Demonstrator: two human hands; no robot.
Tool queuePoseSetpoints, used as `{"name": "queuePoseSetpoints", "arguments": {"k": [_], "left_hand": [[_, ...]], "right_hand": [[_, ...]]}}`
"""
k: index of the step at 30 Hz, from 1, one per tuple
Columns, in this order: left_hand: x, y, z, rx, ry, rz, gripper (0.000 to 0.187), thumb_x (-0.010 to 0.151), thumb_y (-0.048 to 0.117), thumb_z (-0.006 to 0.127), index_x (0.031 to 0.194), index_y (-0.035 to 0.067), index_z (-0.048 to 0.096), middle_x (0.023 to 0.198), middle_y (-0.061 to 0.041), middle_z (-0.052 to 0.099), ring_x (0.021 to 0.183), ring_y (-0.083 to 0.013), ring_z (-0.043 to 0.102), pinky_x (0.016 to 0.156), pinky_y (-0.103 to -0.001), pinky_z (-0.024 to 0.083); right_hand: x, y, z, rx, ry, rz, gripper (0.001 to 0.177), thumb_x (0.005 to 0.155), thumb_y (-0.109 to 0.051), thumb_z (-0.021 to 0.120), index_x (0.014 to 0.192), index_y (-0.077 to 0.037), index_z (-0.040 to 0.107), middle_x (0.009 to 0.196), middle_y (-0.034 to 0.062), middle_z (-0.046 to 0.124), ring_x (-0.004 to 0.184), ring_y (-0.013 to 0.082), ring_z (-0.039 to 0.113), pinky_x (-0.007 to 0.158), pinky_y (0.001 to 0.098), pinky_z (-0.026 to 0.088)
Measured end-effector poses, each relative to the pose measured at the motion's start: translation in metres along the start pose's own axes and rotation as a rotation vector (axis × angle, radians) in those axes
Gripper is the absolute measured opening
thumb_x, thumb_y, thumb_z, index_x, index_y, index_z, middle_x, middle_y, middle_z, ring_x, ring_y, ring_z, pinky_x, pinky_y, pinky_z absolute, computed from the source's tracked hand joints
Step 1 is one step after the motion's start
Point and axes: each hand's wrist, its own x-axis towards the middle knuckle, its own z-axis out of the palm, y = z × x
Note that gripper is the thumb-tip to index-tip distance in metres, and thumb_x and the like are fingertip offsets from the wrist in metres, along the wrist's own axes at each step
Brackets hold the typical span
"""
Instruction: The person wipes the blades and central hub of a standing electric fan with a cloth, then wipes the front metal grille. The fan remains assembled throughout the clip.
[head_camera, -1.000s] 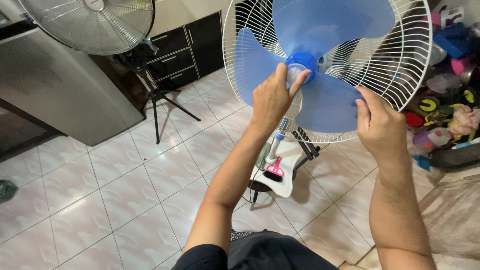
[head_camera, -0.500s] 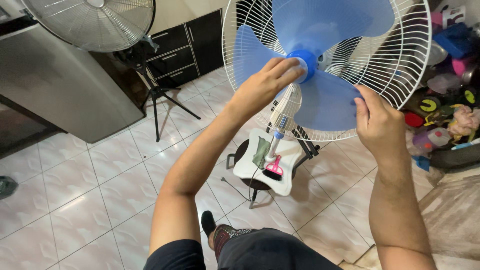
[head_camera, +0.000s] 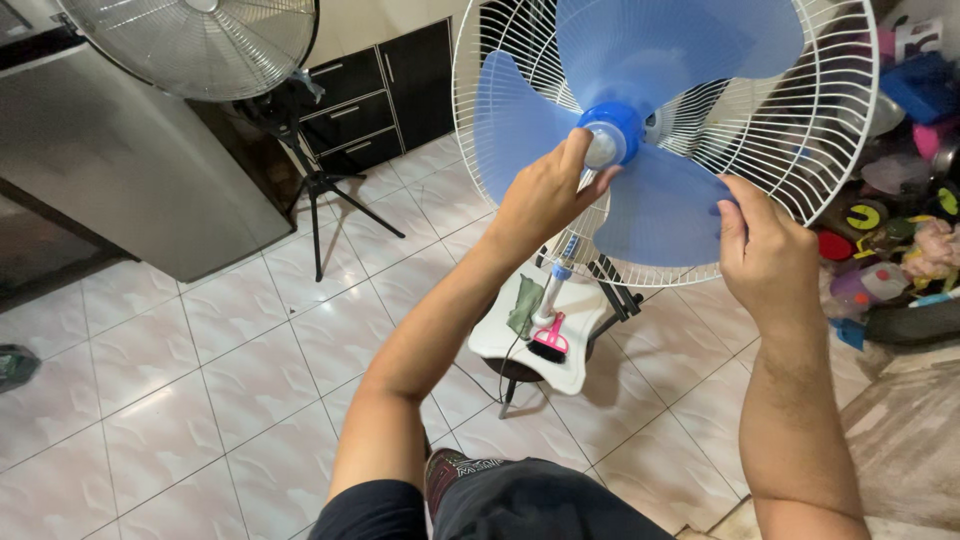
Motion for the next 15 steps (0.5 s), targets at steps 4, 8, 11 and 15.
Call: {"name": "queuePoseSetpoints", "arguments": {"k": [4, 8, 11, 15], "left_hand": [[0.002, -0.012, -0.012, 0.105, -0.081, 0.156, 0.032, 0.100, 0.022, 0.067, 0.115, 0.004, 0.045, 0.090, -0.014, 0.068, 0.080, -0.0311, 0.073, 0.066, -0.040, 0.060], [0.017, -0.022, -0.016, 0.324, -0.172, 0.223, 0.038, 0.098, 0.040, 0.064, 0.107, 0.006, 0.052, 0.078, -0.012, 0.068, 0.067, -0.0277, 0.072, 0.051, -0.037, 0.056], [0.024, -0.024, -0.015, 0.426, -0.253, 0.137, 0.050, 0.100, 0.057, 0.058, 0.095, 0.007, 0.058, 0.061, -0.010, 0.064, 0.053, -0.0278, 0.068, 0.043, -0.038, 0.052], [0.025, -0.017, -0.005, 0.464, -0.281, -0.060, 0.071, 0.101, 0.074, 0.051, 0.069, 0.011, 0.061, 0.051, -0.007, 0.058, 0.044, -0.0247, 0.063, 0.043, -0.037, 0.049]], "right_hand": [[0.000, 0.001, 0.000, 0.004, 0.000, -0.002, 0.022, 0.110, -0.003, 0.067, 0.131, 0.001, 0.066, 0.108, 0.0216, 0.073, 0.095, 0.0330, 0.075, 0.080, 0.0387, 0.059], [0.000, 0.000, 0.000, 0.008, 0.008, -0.007, 0.019, 0.110, -0.003, 0.067, 0.128, 0.001, 0.067, 0.105, 0.0217, 0.073, 0.096, 0.0334, 0.075, 0.080, 0.0388, 0.059], [0.000, -0.003, 0.000, -0.003, -0.014, 0.019, 0.024, 0.109, -0.003, 0.067, 0.132, 0.000, 0.068, 0.106, 0.0211, 0.073, 0.092, 0.0334, 0.074, 0.076, 0.0392, 0.058], [0.001, -0.004, -0.001, -0.007, 0.001, 0.002, 0.020, 0.109, -0.003, 0.067, 0.129, 0.000, 0.067, 0.105, 0.0208, 0.073, 0.093, 0.0336, 0.074, 0.079, 0.0398, 0.058]]}}
